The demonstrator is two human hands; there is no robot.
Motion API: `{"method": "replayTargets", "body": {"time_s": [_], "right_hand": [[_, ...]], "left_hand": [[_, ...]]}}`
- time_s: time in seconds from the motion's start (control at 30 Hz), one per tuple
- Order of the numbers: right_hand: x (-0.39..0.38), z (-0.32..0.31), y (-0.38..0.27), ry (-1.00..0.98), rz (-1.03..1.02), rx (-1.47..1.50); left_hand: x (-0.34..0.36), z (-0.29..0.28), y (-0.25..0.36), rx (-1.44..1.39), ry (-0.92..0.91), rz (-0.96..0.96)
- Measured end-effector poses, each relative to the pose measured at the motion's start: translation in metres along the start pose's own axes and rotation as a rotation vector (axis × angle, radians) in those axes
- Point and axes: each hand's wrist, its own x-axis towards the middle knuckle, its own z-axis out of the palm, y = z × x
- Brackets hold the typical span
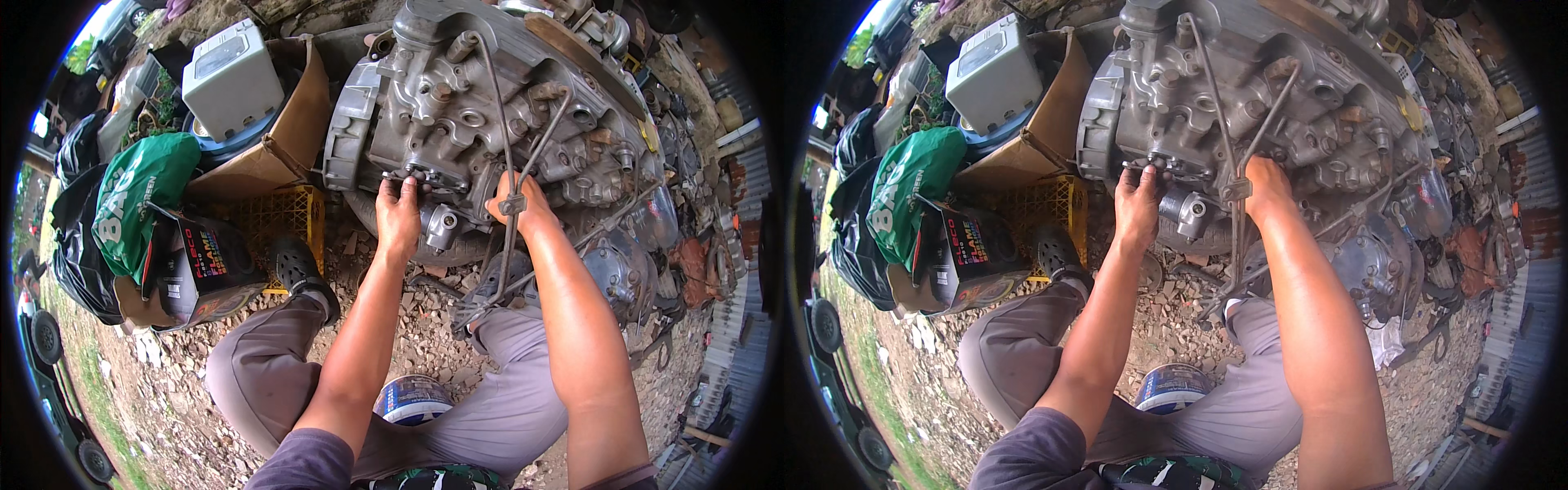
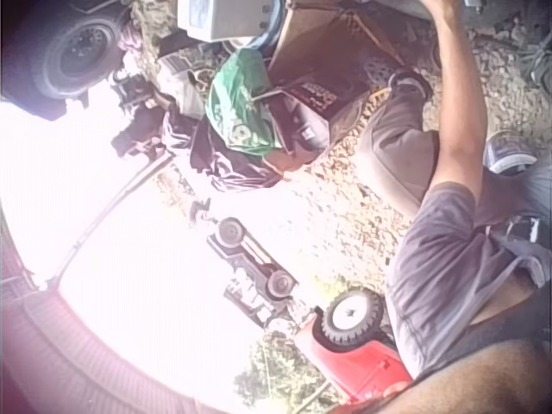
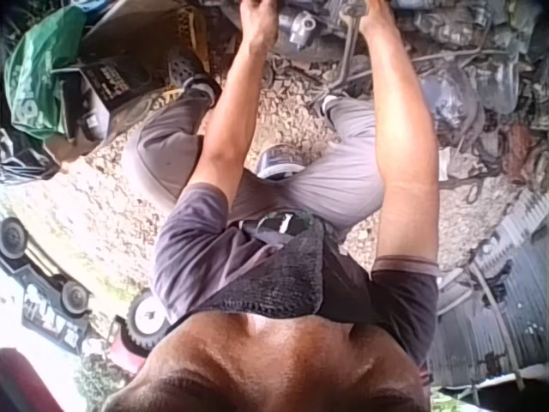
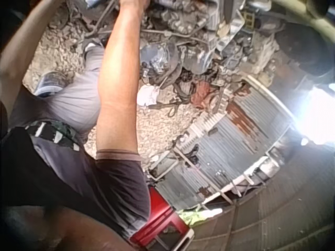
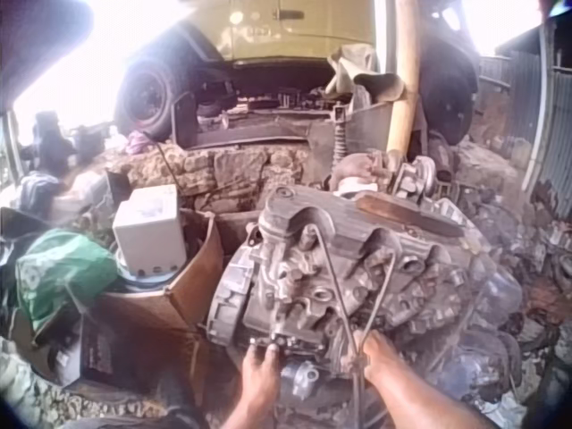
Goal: The person is sitting on the ground working on a disassembled car engine. They use a wrench to tighten bolts on the starter motor attached to the engine block.
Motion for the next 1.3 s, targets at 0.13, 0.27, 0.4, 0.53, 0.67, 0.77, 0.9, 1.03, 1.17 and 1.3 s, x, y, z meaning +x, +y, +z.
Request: {"method": "replayTargets", "body": {"time_s": [0.13,0.27,0.4,0.53,0.67,0.77,0.9,1.03,1.17,1.3], "right_hand": [[0.002,0.002,0.004,0.007,0.003,0.002],[0.005,0.003,0.006,-0.014,-0.006,-0.033],[0.005,0.005,0.006,0.032,-0.028,-0.022],[0.007,0.016,0.017,0.129,-0.087,-0.008],[0.016,0.031,0.025,0.238,-0.124,-0.031],[0.016,0.024,0.022,0.199,-0.111,0.073],[0.014,0.024,0.024,0.249,-0.107,-0.038],[0.01,0.017,0.012,0.155,-0.051,-0.098],[0.008,0.016,0.007,0.134,-0.009,-0.124],[0.006,0.014,0.009,0.152,-0.041,-0.119]], "left_hand": [[0.002,0.013,0.013,0.244,-0.02,0.127],[0.008,0.033,0.024,0.813,-0.092,0.426],[0.001,0.044,0.024,0.812,-0.107,0.496],[-0.007,0.048,0.013,0.87,-0.289,0.606],[-0.018,0.058,0.014,0.974,-0.38,0.682],[-0.02,0.061,0.011,0.984,-0.405,0.799],[-0.026,0.056,0.02,0.976,-0.471,0.704],[-0.03,0.048,0.02,0.88,-0.306,0.693],[-0.035,0.048,0.019,0.906,-0.266,0.713],[-0.045,0.052,0.02,0.936,-0.287,0.711]]}}
